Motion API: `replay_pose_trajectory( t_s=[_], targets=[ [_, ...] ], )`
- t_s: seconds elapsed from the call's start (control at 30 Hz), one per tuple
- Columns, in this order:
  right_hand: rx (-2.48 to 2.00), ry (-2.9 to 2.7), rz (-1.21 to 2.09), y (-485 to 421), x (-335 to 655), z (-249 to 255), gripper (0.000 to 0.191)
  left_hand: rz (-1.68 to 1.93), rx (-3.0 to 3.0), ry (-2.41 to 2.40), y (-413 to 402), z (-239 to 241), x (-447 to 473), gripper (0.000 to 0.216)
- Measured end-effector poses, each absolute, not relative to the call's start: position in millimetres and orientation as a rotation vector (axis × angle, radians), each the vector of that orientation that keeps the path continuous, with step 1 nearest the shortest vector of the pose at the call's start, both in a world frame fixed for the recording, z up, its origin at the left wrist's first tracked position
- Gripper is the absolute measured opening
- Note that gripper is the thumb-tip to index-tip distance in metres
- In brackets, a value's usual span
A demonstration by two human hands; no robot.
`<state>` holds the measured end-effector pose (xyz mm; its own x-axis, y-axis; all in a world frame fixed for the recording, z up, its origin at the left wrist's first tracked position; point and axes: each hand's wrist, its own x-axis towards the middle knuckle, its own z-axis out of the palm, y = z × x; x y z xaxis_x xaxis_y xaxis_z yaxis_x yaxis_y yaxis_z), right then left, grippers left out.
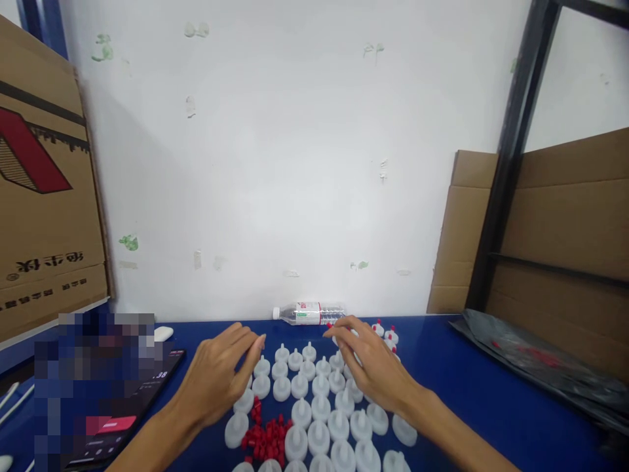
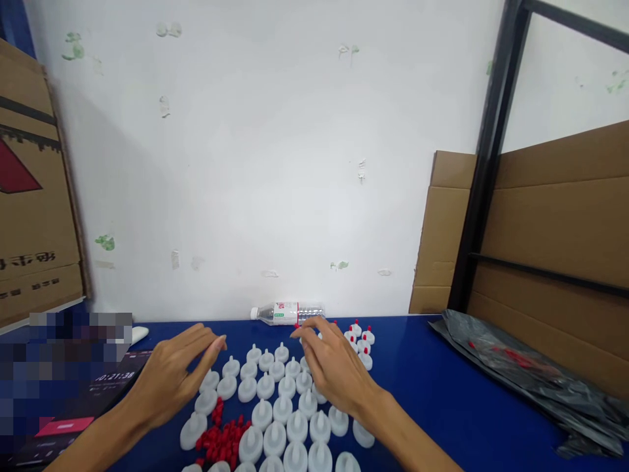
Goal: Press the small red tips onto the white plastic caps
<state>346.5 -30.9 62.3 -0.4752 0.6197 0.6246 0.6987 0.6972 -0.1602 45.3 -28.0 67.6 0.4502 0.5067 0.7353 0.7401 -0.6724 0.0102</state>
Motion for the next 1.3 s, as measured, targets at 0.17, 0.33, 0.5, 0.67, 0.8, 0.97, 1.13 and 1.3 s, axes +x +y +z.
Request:
replay_pose_trajectory(
  t_s=[0.17,0.33,0.5,0.67,0.8,0.97,1.13,1.3],
  targets=[
    [-1.215,-2.387,-0.016,-16,358,48,0.047,-1.029,-2.372,-1.11,-27,71,47,0.038],
    [-1.228,-2.463,0.161,-18,359,48,0.05,-1.016,-2.441,-1.075,-34,70,55,0.039],
    [-1.169,-2.412,0.047,-19,355,57,0.046,-0.758,-2.592,-1.19,-37,70,58,0.032],
    [-1.059,-2.515,-0.003,-11,341,63,0.046,-0.536,-2.726,-1.309,-41,73,57,0.022],
    [-0.989,-2.585,-0.001,0,328,65,0.049,-0.422,-2.779,-1.403,-45,78,53,0.021],
    [-0.968,-2.535,-0.044,2,324,73,0.049,-0.349,-2.806,-1.47,-50,83,51,0.023],
    [-0.991,-2.386,-0.117,-10,343,80,0.042,-0.384,-2.797,-1.456,-51,82,52,0.024],
    [-0.939,-2.339,-0.199,-17,354,76,0.037,-0.343,-2.764,-1.472,-47,76,50,0.022]
  ],
)
